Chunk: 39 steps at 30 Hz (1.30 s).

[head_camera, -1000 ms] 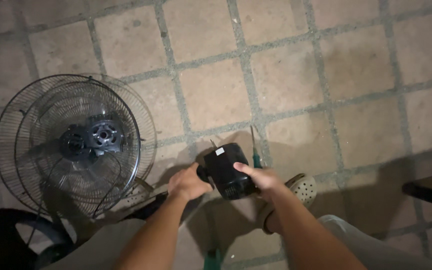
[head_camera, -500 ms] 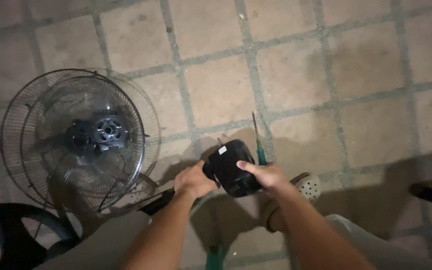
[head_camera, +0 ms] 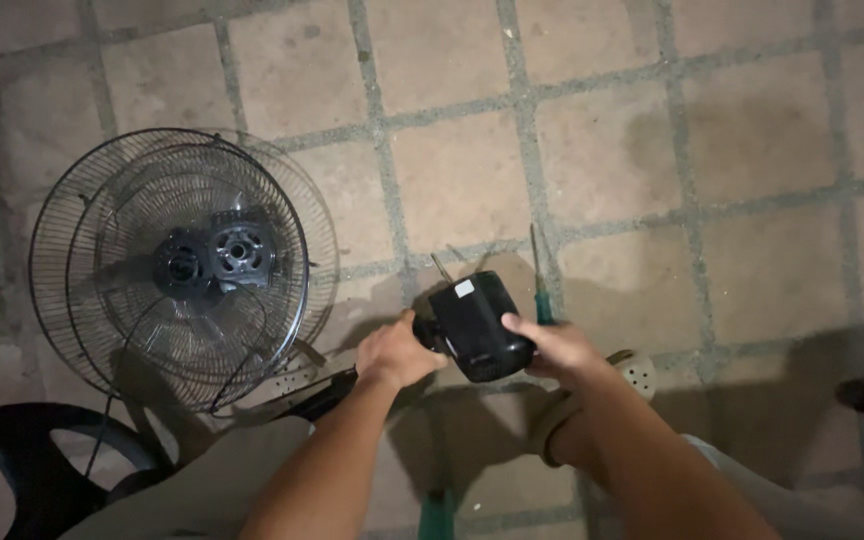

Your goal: The person disassembles a standing fan using a screwdriver. They remove the motor housing cover, detach the motor from the stand, and unscrew the base plate. The fan blades and cage remain on the floor nearby.

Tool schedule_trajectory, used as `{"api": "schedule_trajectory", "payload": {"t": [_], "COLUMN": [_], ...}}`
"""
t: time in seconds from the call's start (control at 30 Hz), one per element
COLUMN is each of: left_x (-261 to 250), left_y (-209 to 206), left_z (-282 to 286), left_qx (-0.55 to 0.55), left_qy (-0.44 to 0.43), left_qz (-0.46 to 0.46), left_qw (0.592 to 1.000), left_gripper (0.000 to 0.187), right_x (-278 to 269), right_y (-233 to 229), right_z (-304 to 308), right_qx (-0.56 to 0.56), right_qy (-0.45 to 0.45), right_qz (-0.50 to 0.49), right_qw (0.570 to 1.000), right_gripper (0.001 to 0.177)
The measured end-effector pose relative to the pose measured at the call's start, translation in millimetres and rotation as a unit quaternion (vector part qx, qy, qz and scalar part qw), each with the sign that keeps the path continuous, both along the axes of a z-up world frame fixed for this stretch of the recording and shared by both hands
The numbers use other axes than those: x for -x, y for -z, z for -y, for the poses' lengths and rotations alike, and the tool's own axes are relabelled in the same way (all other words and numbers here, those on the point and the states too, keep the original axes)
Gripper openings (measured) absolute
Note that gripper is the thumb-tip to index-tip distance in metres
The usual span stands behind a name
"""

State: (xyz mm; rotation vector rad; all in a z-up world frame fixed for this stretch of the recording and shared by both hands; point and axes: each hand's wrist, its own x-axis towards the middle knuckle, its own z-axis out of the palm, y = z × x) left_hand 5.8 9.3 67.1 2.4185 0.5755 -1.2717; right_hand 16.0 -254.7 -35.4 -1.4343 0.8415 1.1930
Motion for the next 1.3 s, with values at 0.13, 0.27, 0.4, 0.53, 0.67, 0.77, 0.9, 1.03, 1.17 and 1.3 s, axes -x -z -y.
{"api": "schedule_trajectory", "payload": {"t": [0.13,0.27,0.4,0.53,0.67,0.77,0.9,1.03,1.17,1.3], "left_x": [-2,3,-2,-2,3,-2,-8,-11,-8,-9], "left_y": [2,9,9,8,19,25,19,8,2,7], "left_z": [0,-1,0,-2,-7,-8,-5,-13,-14,-12], "left_qx": [0.029,0.018,0.025,0.036,0.047,0.044,0.046,0.070,0.038,0.049], "left_qy": [-0.003,0.002,0.016,0.027,0.020,0.025,0.031,0.016,0.015,0.048], "left_qz": [0.003,-0.004,-0.004,-0.022,-0.023,-0.024,-0.009,-0.007,0.016,0.030], "left_qw": [1.000,1.000,1.000,0.999,0.998,0.998,0.998,0.997,0.999,0.997], "left_gripper": [0.091,0.102,0.099,0.092,0.099,0.100,0.101,0.078,0.075,0.075], "right_x": [12,34,61,69,77,81,65,41,15,-17], "right_y": [1,34,66,80,46,-6,-50,-60,-74,-93], "right_z": [17,33,56,51,25,5,-19,-31,-34,-40], "right_qx": [-0.027,0.028,0.236,0.281,0.266,0.217,0.169,0.176,0.084,0.032], "right_qy": [0.047,0.118,-0.088,-0.160,-0.152,-0.172,-0.341,-0.457,-0.460,-0.448], "right_qz": [0.032,0.020,0.130,0.193,0.242,0.481,0.646,0.638,0.560,0.548], "right_qw": [0.998,0.992,0.959,0.926,0.921,0.832,0.662,0.595,0.684,0.705], "right_gripper": [0.075,0.068,0.062,0.053,0.074,0.100,0.097,0.096,0.111,0.117]}}
